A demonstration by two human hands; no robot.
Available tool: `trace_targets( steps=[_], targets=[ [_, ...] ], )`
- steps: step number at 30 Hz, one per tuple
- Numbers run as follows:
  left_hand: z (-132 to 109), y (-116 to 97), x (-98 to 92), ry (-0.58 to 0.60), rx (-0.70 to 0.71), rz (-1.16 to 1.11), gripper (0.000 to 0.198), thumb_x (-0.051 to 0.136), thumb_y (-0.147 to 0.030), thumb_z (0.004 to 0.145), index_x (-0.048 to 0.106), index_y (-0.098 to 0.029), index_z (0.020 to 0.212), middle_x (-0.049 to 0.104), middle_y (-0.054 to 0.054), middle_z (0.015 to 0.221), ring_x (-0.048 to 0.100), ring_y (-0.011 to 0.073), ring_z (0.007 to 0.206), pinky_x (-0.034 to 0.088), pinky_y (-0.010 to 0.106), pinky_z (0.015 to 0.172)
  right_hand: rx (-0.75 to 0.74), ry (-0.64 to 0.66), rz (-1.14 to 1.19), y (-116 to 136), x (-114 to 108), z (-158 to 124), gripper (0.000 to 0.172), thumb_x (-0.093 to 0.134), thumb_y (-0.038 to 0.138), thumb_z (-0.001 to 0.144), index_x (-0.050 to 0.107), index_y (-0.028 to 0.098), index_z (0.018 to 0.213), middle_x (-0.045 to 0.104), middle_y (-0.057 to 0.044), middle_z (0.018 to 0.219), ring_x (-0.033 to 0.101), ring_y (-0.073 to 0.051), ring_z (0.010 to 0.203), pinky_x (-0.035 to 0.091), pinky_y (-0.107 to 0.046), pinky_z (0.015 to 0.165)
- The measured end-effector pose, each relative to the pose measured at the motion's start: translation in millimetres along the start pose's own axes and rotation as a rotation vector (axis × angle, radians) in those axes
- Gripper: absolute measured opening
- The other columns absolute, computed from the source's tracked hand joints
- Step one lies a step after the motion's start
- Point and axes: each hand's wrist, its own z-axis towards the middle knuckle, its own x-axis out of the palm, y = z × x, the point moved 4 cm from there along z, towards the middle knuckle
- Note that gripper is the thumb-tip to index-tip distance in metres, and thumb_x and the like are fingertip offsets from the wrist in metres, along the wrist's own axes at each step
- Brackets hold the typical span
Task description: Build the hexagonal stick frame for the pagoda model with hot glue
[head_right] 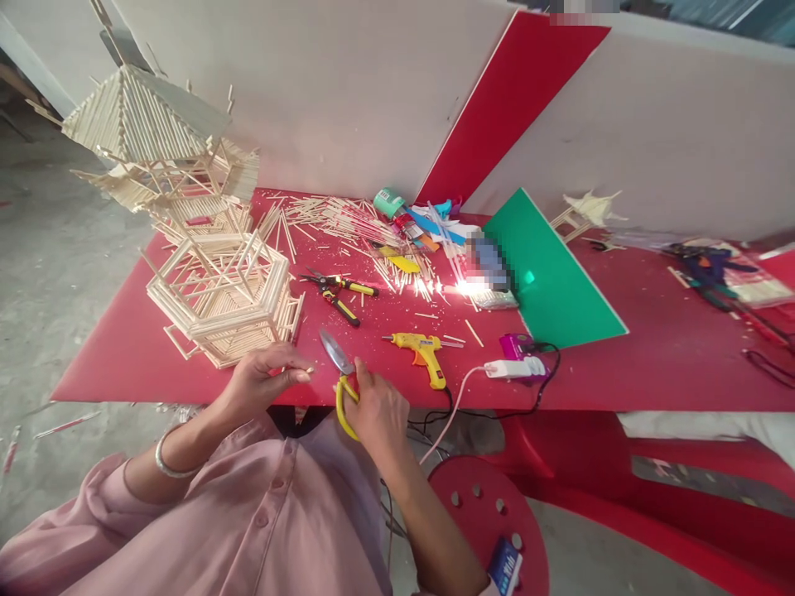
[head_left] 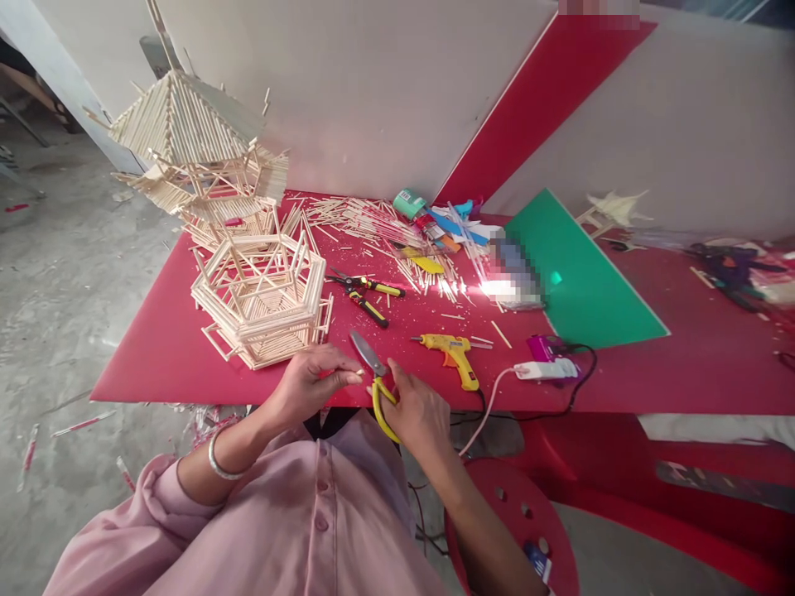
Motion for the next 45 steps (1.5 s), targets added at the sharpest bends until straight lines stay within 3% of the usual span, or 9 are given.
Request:
trace_targets(
  steps=[4, 8, 11, 14, 16, 19, 26, 35, 45],
  targets=[
    [-4, -15, -13.8, 0.089, -0.124, -0.085, 0.028, 0.068, -0.041, 0.088, 0.077, -0.015, 0.082, 0.075, 0.007, 0.073, 0.067, 0.016, 0.064, 0.053, 0.025, 0.061, -0.144, -0.127, 0.073, -9, -1, 2, 0.047, 0.053, 0.039, 0.093, 0.059, 0.012, 0.132, 0.073, -0.015, 0.107, 0.068, -0.026, 0.096, 0.052, -0.034, 0.079],
    [-3, -43, -37.9, 0.26, -0.22, -0.16, 0.024, 0.07, -0.037, 0.087, 0.078, -0.014, 0.088, 0.075, 0.008, 0.077, 0.068, 0.0164, 0.066, 0.054, 0.024, 0.06, -0.084, -0.235, -0.05, -44, -20, 10, 0.042, 0.05, 0.039, 0.094, 0.065, 0.014, 0.123, 0.072, -0.015, 0.109, 0.067, -0.029, 0.096, 0.052, -0.039, 0.081],
    [13, -70, -69.2, 0.274, -0.261, -0.127, 0.02, 0.073, -0.033, 0.083, 0.077, -0.014, 0.087, 0.074, 0.007, 0.073, 0.067, 0.015, 0.064, 0.054, 0.024, 0.06, 0.153, -0.107, -0.299, -77, -29, 19, 0.038, 0.048, 0.03, 0.091, 0.068, 0.008, 0.115, 0.072, -0.019, 0.095, 0.067, -0.032, 0.09, 0.05, -0.039, 0.072],
    [44, -92, -106.4, 0.161, -0.232, 0.003, 0.013, 0.076, -0.027, 0.078, 0.073, -0.014, 0.078, 0.072, 0.004, 0.072, 0.065, 0.0128, 0.067, 0.052, 0.022, 0.063, 0.362, 0.117, -0.372, -98, -29, 23, 0.033, 0.047, 0.027, 0.089, 0.07, 0.011, 0.106, 0.071, -0.017, 0.087, 0.07, -0.031, 0.083, 0.048, -0.036, 0.062],
    [67, -97, -127.5, 0.083, -0.216, 0.142, 0.01, 0.073, -0.025, 0.078, 0.07, -0.015, 0.078, 0.069, 0.001, 0.07, 0.062, 0.0109, 0.066, 0.049, 0.022, 0.063, 0.414, 0.196, -0.34, -103, -26, 23, 0.032, 0.044, 0.028, 0.091, 0.07, 0.014, 0.104, 0.071, -0.015, 0.091, 0.071, -0.03, 0.082, 0.048, -0.035, 0.058],
    [93, -88, -142.8, 0.147, -0.257, 0.325, 0.012, 0.068, -0.028, 0.08, 0.067, -0.016, 0.075, 0.063, 0.0, 0.065, 0.054, 0.0091, 0.059, 0.041, 0.022, 0.055, 0.434, 0.216, -0.309, -103, -25, 24, 0.035, 0.04, 0.029, 0.093, 0.069, 0.017, 0.106, 0.072, -0.016, 0.099, 0.073, -0.031, 0.085, 0.049, -0.037, 0.057],
    [107, -65, -142.1, 0.407, -0.356, 0.478, 0.019, 0.065, -0.031, 0.078, 0.064, -0.016, 0.066, 0.056, -0.001, 0.058, 0.044, 0.0086, 0.051, 0.033, 0.025, 0.05, 0.393, 0.271, -0.331, -103, -25, 28, 0.042, 0.035, 0.03, 0.095, 0.068, 0.012, 0.114, 0.07, -0.017, 0.098, 0.073, -0.031, 0.088, 0.051, -0.037, 0.065],
    [107, -64, -139.7, 0.483, -0.273, 0.613, 0.018, 0.063, -0.03, 0.079, 0.07, -0.014, 0.072, 0.058, -0.001, 0.058, 0.046, 0.0087, 0.053, 0.031, 0.026, 0.053, 0.404, 0.301, -0.328, -106, -23, 31, 0.044, 0.032, 0.032, 0.095, 0.069, 0.014, 0.111, 0.069, -0.017, 0.1, 0.073, -0.031, 0.089, 0.052, -0.039, 0.067],
    [105, -62, -137.6, 0.493, -0.301, 0.66, 0.02, 0.061, -0.031, 0.078, 0.065, -0.015, 0.067, 0.055, -0.002, 0.058, 0.043, 0.0088, 0.054, 0.031, 0.025, 0.052, 0.402, 0.32, -0.316, -103, -27, 31, 0.046, 0.031, 0.033, 0.095, 0.07, 0.013, 0.111, 0.069, -0.018, 0.1, 0.072, -0.032, 0.092, 0.053, -0.039, 0.071]
  ],
)
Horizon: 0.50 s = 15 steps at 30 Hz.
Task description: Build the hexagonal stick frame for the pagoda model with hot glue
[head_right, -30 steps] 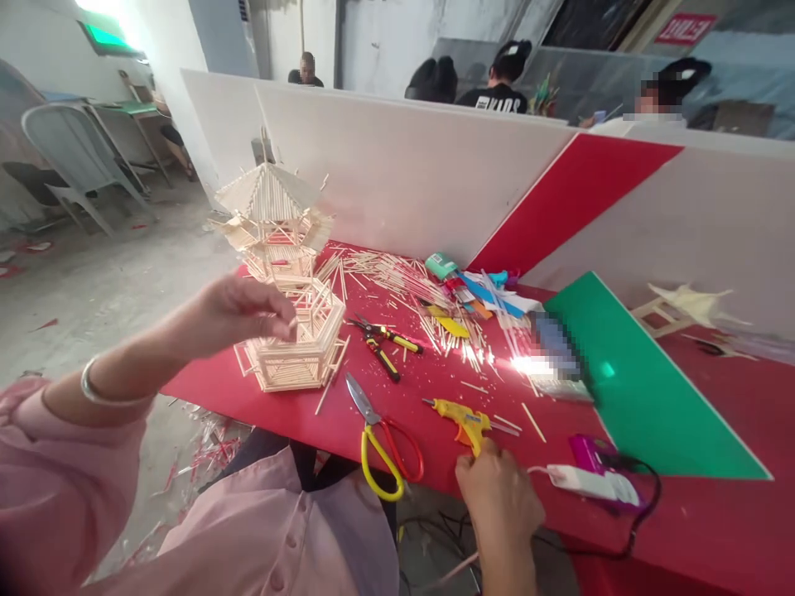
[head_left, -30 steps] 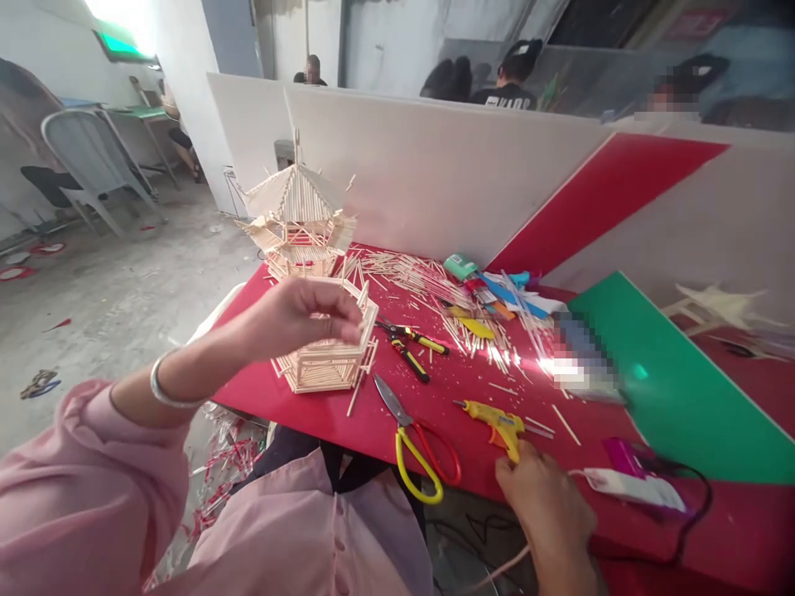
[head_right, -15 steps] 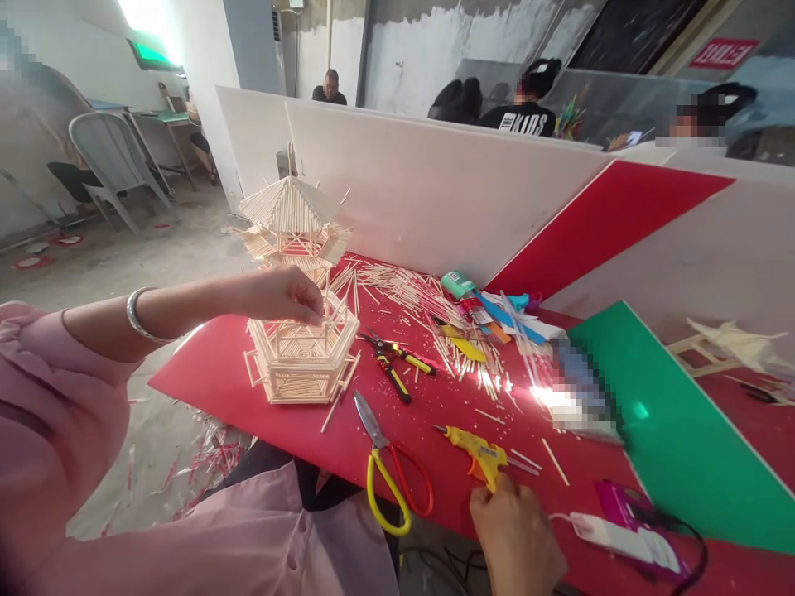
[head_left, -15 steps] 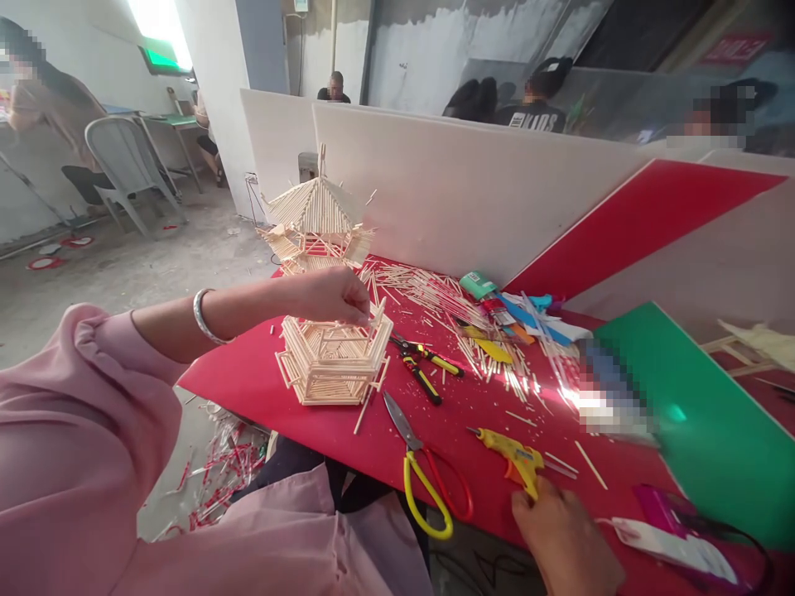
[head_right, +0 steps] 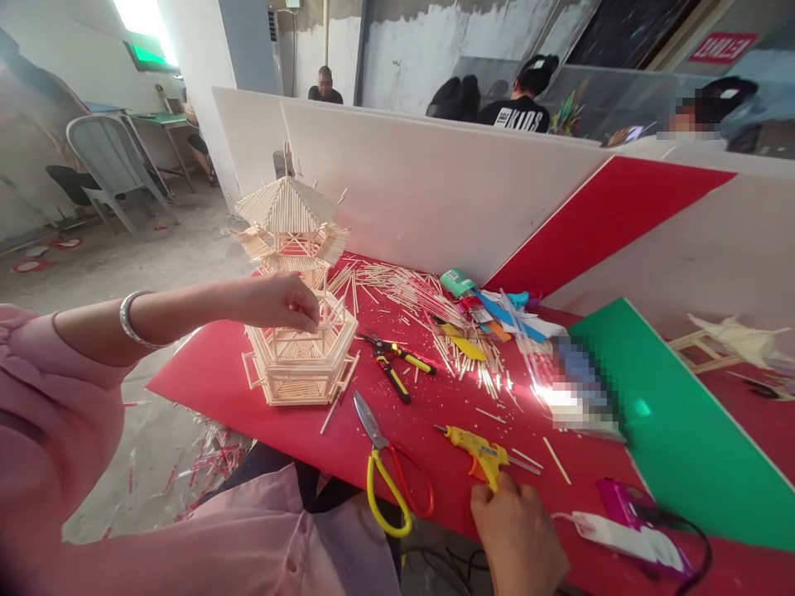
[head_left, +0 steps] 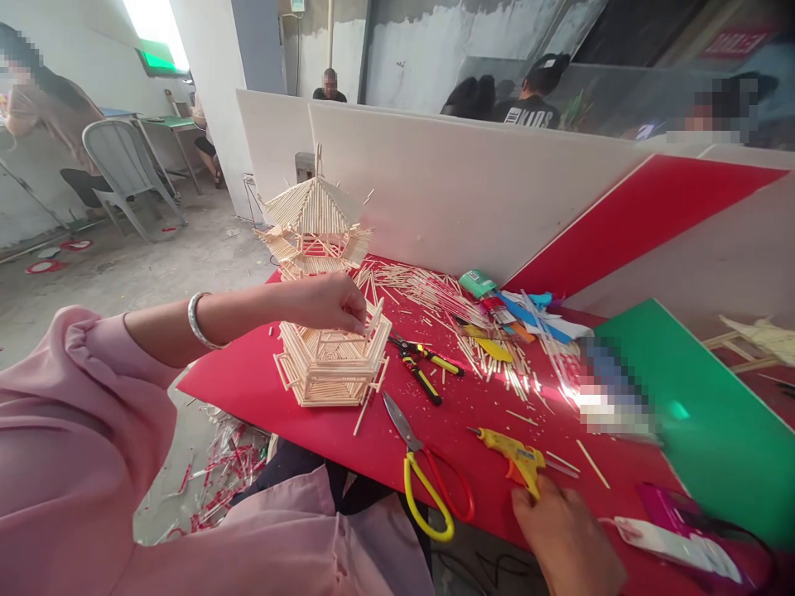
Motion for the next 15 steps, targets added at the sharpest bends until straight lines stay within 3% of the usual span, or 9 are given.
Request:
trace_targets(
  steps=[6, 11, 15],
  targets=[
    [-1, -3, -0.7, 0.007, -0.001, 0.012, 0.018, 0.062, -0.029, 0.077, 0.069, -0.014, 0.071, 0.061, 0.0, 0.061, 0.049, 0.0094, 0.057, 0.035, 0.024, 0.055, 0.005, 0.074, 0.052, -3, 7, 6, 0.048, 0.027, 0.035, 0.096, 0.063, 0.013, 0.119, 0.067, -0.02, 0.109, 0.071, -0.034, 0.096, 0.053, -0.042, 0.071],
    [-4, -5, 0.1, 0.033, -0.031, -0.004, 0.015, 0.06, -0.022, 0.077, 0.073, -0.014, 0.079, 0.07, 0.003, 0.072, 0.058, 0.0115, 0.066, 0.039, 0.024, 0.06, 0.035, 0.135, 0.143, -13, 23, 23, 0.043, 0.035, 0.038, 0.091, 0.062, 0.012, 0.113, 0.067, -0.022, 0.114, 0.07, -0.034, 0.101, 0.052, -0.041, 0.073],
    [-5, -5, -0.7, 0.031, -0.001, -0.017, 0.015, 0.06, -0.022, 0.077, 0.072, -0.014, 0.079, 0.069, 0.003, 0.073, 0.057, 0.0112, 0.066, 0.039, 0.024, 0.059, 0.071, 0.058, 0.396, -22, 32, 29, 0.045, 0.038, 0.037, 0.085, 0.059, 0.012, 0.116, 0.071, -0.019, 0.097, 0.07, -0.034, 0.094, 0.051, -0.039, 0.074]
  ],
)
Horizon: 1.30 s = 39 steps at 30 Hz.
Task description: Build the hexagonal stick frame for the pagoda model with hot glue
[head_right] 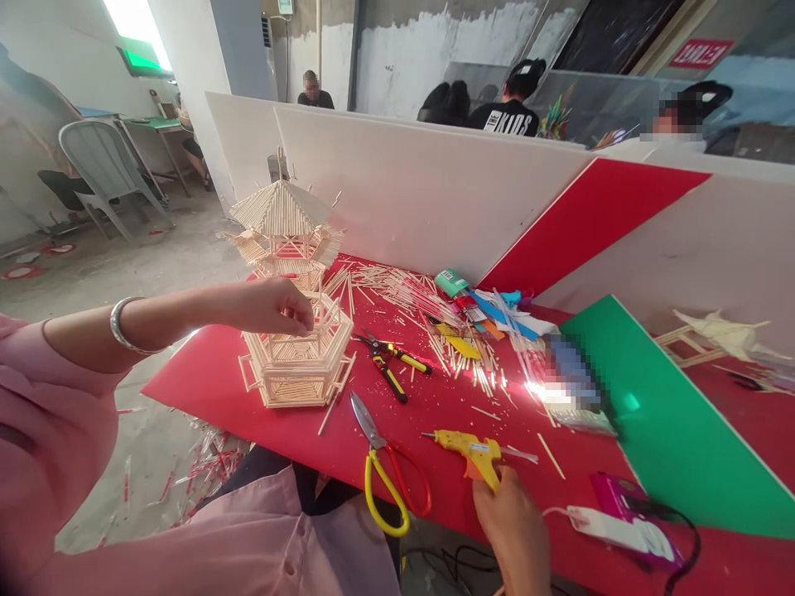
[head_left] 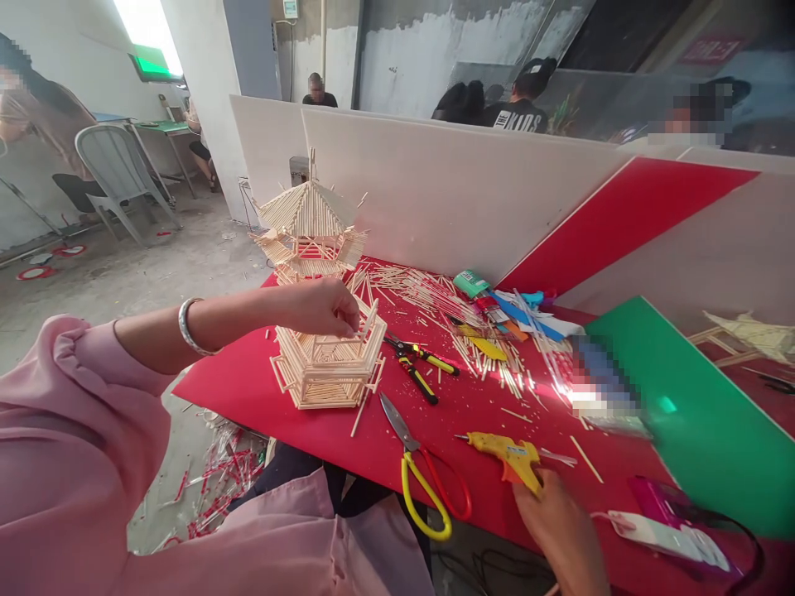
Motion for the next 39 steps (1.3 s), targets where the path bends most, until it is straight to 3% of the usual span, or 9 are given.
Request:
trace_targets(
  steps=[5, 7, 9, 12, 16, 20, 23, 29, 39],
  targets=[
    [-2, 5, -3.5, 0.016, -0.019, -0.127, 0.017, 0.061, -0.029, 0.079, 0.07, -0.015, 0.079, 0.066, 0.001, 0.068, 0.055, 0.0102, 0.061, 0.04, 0.023, 0.056, -0.013, -0.089, 0.645, 5, -3, -18, 0.045, 0.052, 0.045, 0.073, 0.059, 0.02, 0.109, 0.065, -0.003, 0.069, 0.065, -0.027, 0.07, 0.05, -0.034, 0.064],
    [-5, 7, -6.9, -0.017, -0.027, -0.174, 0.017, 0.062, -0.03, 0.078, 0.069, -0.015, 0.079, 0.066, 0.001, 0.067, 0.056, 0.01, 0.061, 0.04, 0.023, 0.056, -0.1, -0.1, 0.917, 25, -10, -36, 0.048, 0.059, 0.05, 0.07, 0.06, 0.019, 0.106, 0.065, -0.002, 0.072, 0.065, -0.025, 0.074, 0.052, -0.032, 0.067],
    [-8, 9, -9.8, -0.05, -0.03, -0.218, 0.016, 0.063, -0.03, 0.077, 0.069, -0.015, 0.08, 0.067, 0.001, 0.068, 0.057, 0.0101, 0.062, 0.041, 0.023, 0.057, -0.233, -0.075, 1.005, 57, -20, -57, 0.051, 0.065, 0.057, 0.069, 0.061, 0.019, 0.103, 0.067, -0.003, 0.076, 0.066, -0.023, 0.075, 0.052, -0.03, 0.068],
    [-12, 14, -12.4, -0.105, -0.044, -0.28, 0.017, 0.065, -0.031, 0.076, 0.069, -0.015, 0.081, 0.068, 0.002, 0.069, 0.057, 0.0097, 0.061, 0.041, 0.024, 0.056, -0.336, -0.16, 0.879, 112, -37, -87, 0.048, 0.072, 0.062, 0.069, 0.06, 0.02, 0.091, 0.066, -0.001, 0.069, 0.063, -0.019, 0.062, 0.049, -0.026, 0.055],
    [-17, 21, -13.8, -0.199, -0.082, -0.344, 0.017, 0.066, -0.031, 0.076, 0.067, -0.015, 0.081, 0.067, 0.002, 0.068, 0.056, 0.0096, 0.06, 0.041, 0.024, 0.055, -0.517, -0.485, 0.732, 177, -54, -112, 0.044, 0.07, 0.062, 0.076, 0.055, 0.021, 0.075, 0.06, 0.002, 0.056, 0.056, -0.014, 0.047, 0.043, -0.023, 0.046],
    [-22, 28, -15.4, -0.289, -0.044, -0.422, 0.016, 0.067, -0.032, 0.076, 0.065, -0.016, 0.079, 0.066, 0.003, 0.067, 0.056, 0.0104, 0.061, 0.043, 0.026, 0.056, -0.713, -0.896, 0.487, 219, -58, -122, 0.038, 0.068, 0.055, 0.084, 0.061, 0.018, 0.088, 0.064, -0.001, 0.061, 0.06, -0.015, 0.05, 0.046, -0.025, 0.051],
    [-27, 32, -16.7, -0.346, -0.008, -0.491, 0.015, 0.067, -0.031, 0.076, 0.064, -0.017, 0.079, 0.067, 0.003, 0.067, 0.059, 0.0109, 0.063, 0.046, 0.026, 0.06, -0.787, -1.071, 0.365, 233, -57, -127, 0.036, 0.07, 0.045, 0.085, 0.061, 0.016, 0.103, 0.072, -0.006, 0.075, 0.068, -0.018, 0.06, 0.05, -0.026, 0.057],
    [-25, 41, -11.2, -0.375, 0.001, -0.544, 0.014, 0.069, -0.03, 0.075, 0.064, -0.017, 0.078, 0.067, 0.003, 0.068, 0.059, 0.0111, 0.064, 0.046, 0.027, 0.06, -0.821, -1.126, 0.32, 241, -58, -138, 0.041, 0.071, 0.034, 0.086, 0.058, 0.016, 0.121, 0.076, -0.01, 0.092, 0.073, -0.02, 0.073, 0.055, -0.027, 0.066],
    [-21, 37, -8.3, -0.319, 0.008, -0.493, 0.016, 0.067, -0.031, 0.076, 0.066, -0.015, 0.079, 0.07, 0.004, 0.07, 0.059, 0.0103, 0.063, 0.043, 0.025, 0.057, -0.83, -1.101, 0.297, 245, -61, -142, 0.041, 0.072, 0.031, 0.085, 0.057, 0.016, 0.12, 0.076, -0.009, 0.094, 0.073, -0.021, 0.077, 0.053, -0.027, 0.067]
  ],
)
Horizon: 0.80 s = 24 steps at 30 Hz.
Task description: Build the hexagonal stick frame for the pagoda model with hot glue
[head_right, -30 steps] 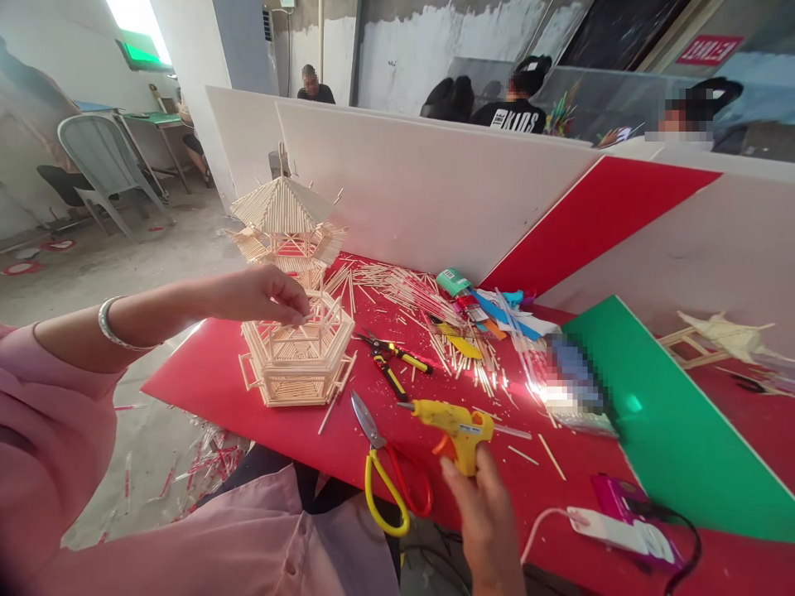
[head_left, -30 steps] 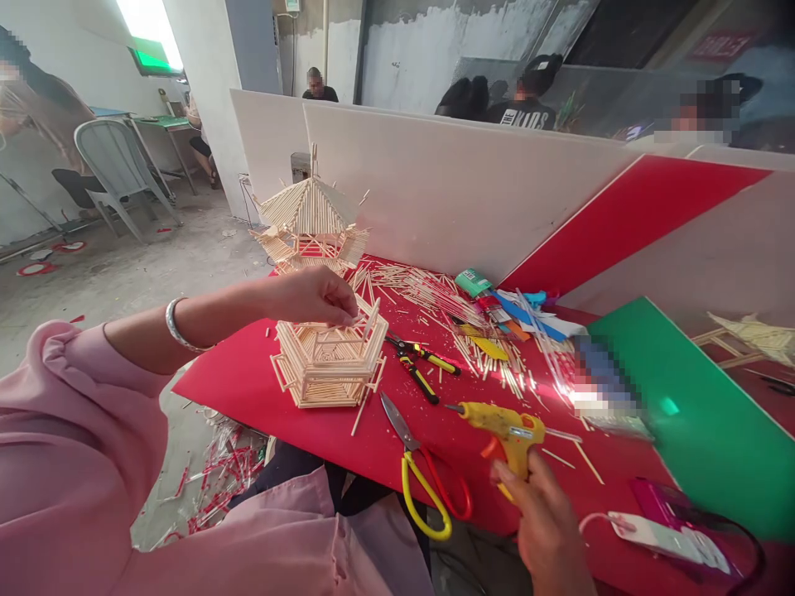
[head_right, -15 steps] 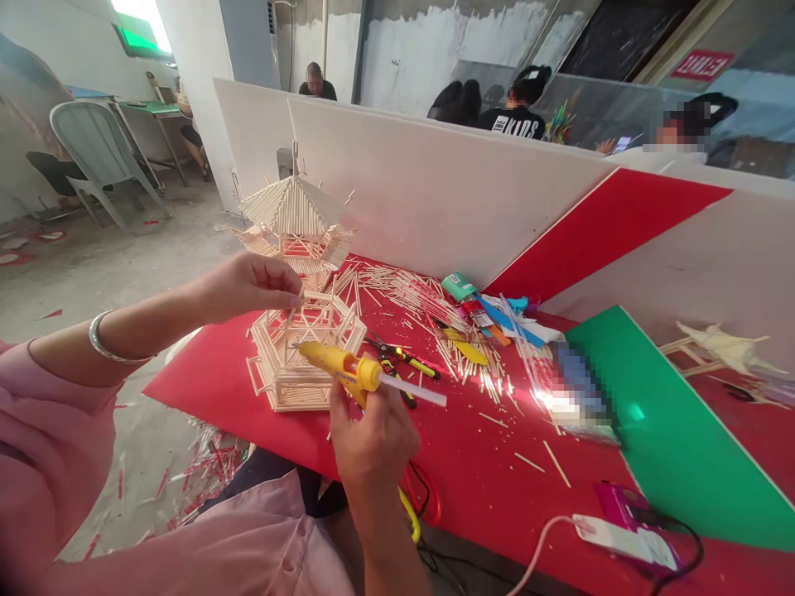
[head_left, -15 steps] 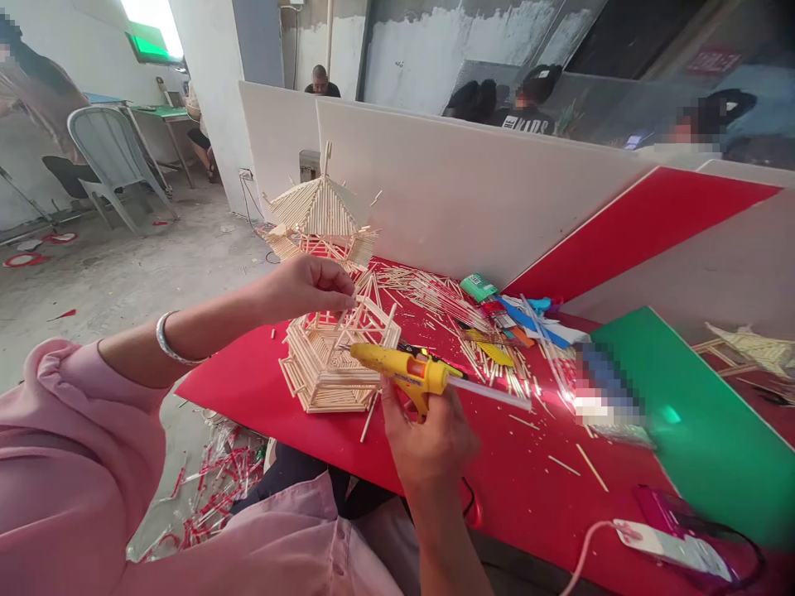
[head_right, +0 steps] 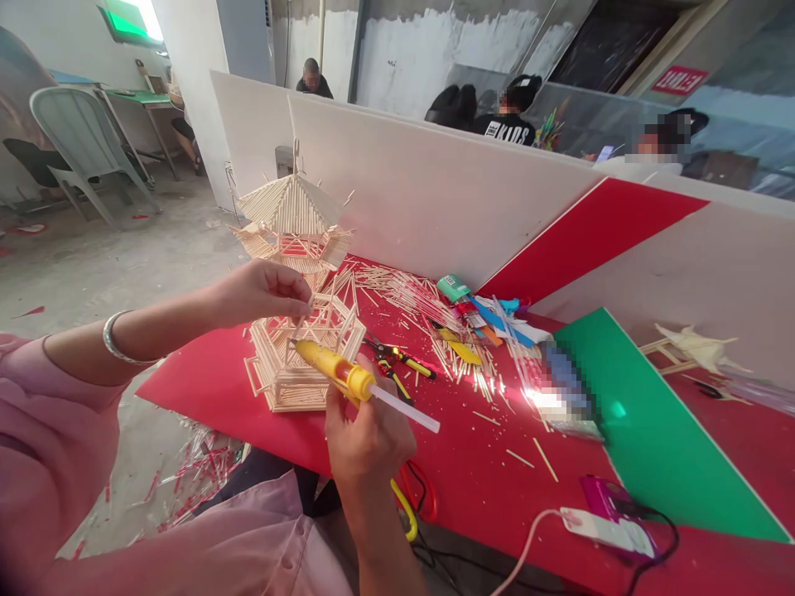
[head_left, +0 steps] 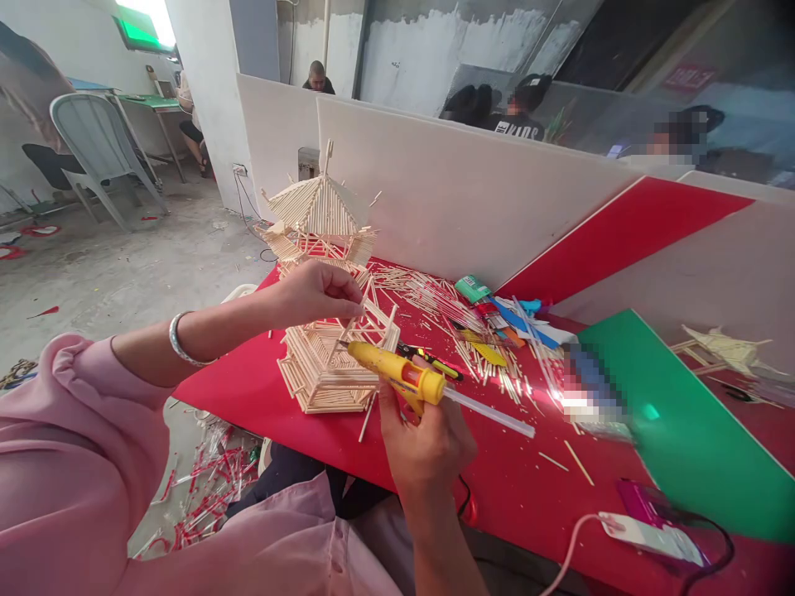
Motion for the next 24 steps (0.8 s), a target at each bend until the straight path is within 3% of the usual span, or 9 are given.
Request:
trace_targets(
  steps=[5, 11, 18, 24],
  targets=[
    [0.9, 2.7, -0.5, -0.002, 0.003, 0.044, 0.017, 0.068, -0.033, 0.077, 0.067, -0.016, 0.079, 0.068, 0.004, 0.066, 0.057, 0.0102, 0.059, 0.038, 0.025, 0.052, 0.01, 0.019, 0.009, -0.7, -0.2, 0.7, 0.038, 0.068, 0.032, 0.088, 0.057, 0.017, 0.122, 0.075, -0.008, 0.09, 0.072, -0.02, 0.075, 0.051, -0.027, 0.063],
    [3.6, 2.8, 0.8, 0.023, -0.016, 0.059, 0.02, 0.067, -0.035, 0.075, 0.069, -0.016, 0.081, 0.07, 0.005, 0.071, 0.061, 0.0129, 0.065, 0.043, 0.027, 0.057, 0.002, -0.016, 0.042, -0.4, -1.0, -0.4, 0.04, 0.071, 0.031, 0.086, 0.057, 0.017, 0.121, 0.075, -0.008, 0.093, 0.072, -0.02, 0.079, 0.053, -0.027, 0.07],
    [3.9, 2.0, 1.9, 0.029, -0.043, 0.028, 0.019, 0.068, -0.034, 0.074, 0.066, -0.015, 0.079, 0.069, 0.005, 0.068, 0.062, 0.0129, 0.064, 0.045, 0.027, 0.058, 0.024, 0.01, 0.067, 4.3, -2.8, 5.1, 0.026, 0.067, 0.029, 0.089, 0.061, 0.018, 0.112, 0.07, -0.003, 0.079, 0.068, -0.018, 0.071, 0.049, -0.026, 0.068],
    [4.9, 3.5, 2.5, 0.024, -0.044, 0.067, 0.02, 0.066, -0.035, 0.075, 0.067, -0.016, 0.08, 0.07, 0.006, 0.07, 0.062, 0.0133, 0.065, 0.045, 0.028, 0.058, 0.03, 0.012, 0.059, 4.4, -2.8, 4.1, 0.024, 0.064, 0.028, 0.091, 0.061, 0.018, 0.112, 0.068, -0.002, 0.077, 0.066, -0.016, 0.07, 0.047, -0.025, 0.067]
  ],
)
